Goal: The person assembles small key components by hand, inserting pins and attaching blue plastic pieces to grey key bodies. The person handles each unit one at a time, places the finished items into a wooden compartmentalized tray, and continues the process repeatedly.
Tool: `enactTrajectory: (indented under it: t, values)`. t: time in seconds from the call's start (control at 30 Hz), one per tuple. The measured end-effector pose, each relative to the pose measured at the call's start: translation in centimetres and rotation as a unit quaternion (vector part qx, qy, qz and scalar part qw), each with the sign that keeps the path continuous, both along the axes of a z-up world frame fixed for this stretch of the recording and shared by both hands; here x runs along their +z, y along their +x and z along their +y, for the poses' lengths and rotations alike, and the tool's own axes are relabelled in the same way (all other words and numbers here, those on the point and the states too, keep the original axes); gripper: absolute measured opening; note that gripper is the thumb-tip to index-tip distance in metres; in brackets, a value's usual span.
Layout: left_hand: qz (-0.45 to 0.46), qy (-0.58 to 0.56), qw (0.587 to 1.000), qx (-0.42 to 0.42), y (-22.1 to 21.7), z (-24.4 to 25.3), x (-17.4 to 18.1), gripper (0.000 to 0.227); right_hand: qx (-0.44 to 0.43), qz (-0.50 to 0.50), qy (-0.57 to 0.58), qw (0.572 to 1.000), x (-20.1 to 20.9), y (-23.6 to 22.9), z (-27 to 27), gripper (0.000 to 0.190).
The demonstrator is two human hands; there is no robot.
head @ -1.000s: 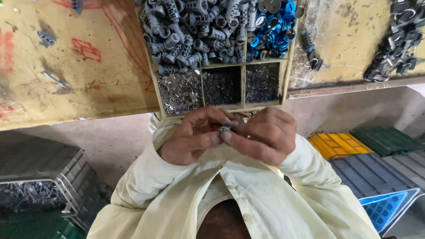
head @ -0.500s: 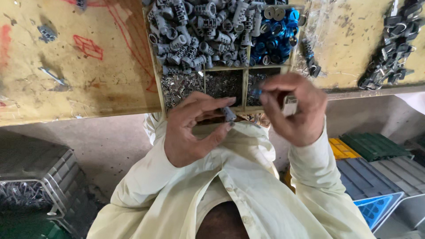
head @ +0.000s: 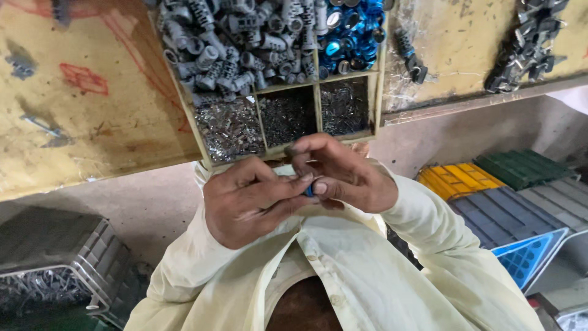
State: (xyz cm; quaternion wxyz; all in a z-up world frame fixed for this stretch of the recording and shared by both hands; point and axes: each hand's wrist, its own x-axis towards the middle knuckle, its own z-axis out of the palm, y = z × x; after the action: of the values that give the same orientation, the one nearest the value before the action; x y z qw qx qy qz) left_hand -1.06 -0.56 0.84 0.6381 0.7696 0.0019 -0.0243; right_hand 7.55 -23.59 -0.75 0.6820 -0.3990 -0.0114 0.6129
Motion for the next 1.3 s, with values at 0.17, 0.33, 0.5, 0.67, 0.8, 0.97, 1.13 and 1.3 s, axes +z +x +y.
enactTrajectory:
  t: [0.17, 0.33, 0.5, 0.67, 0.8, 0.97, 1.13, 1.3]
  values:
    - [0.059, -0.113, 0.992, -0.005, 0.8, -1.9, -1.4, 0.036, -0.007, -0.344, -0.058, 0.937, 1.1, 2.5, -0.9, 0.034]
    - [0.062, -0.169, 0.983, -0.029, 1.8, -2.8, -1.6, 0.031, 0.010, -0.788, -0.441, 0.429, 1.6, 5.9, -5.7, 0.042]
    - [0.081, -0.143, 0.985, -0.048, 2.0, -2.1, -1.7, 0.031, -0.039, -0.661, -0.439, 0.607, 1.7, 5.9, -6.6, 0.028]
    - [0.191, -0.367, 0.910, -0.039, 1.4, -2.5, -2.9, 0.029, -0.352, -0.322, -0.098, 0.874, 2.3, 1.1, -3.8, 0.038]
    - [0.233, -0.407, 0.883, -0.005, 0.1, -2.6, -3.8, 0.029, -0.264, -0.395, -0.062, 0.878, 0.1, -1.7, -0.9, 0.036]
    - [0.250, -0.490, 0.834, 0.046, -1.9, -2.7, -5.4, 0.021, -0.207, -0.482, 0.001, 0.851, -0.7, -1.4, 1.2, 0.039]
    - [0.240, -0.635, 0.731, 0.069, -2.5, -2.8, -6.6, 0.025, -0.152, -0.576, -0.018, 0.803, 1.1, -0.8, 3.3, 0.036]
    - [0.205, -0.271, 0.940, 0.012, -2.8, 1.6, -4.0, 0.032, 0.072, -0.577, -0.070, 0.811, 4.6, 3.2, 4.4, 0.029]
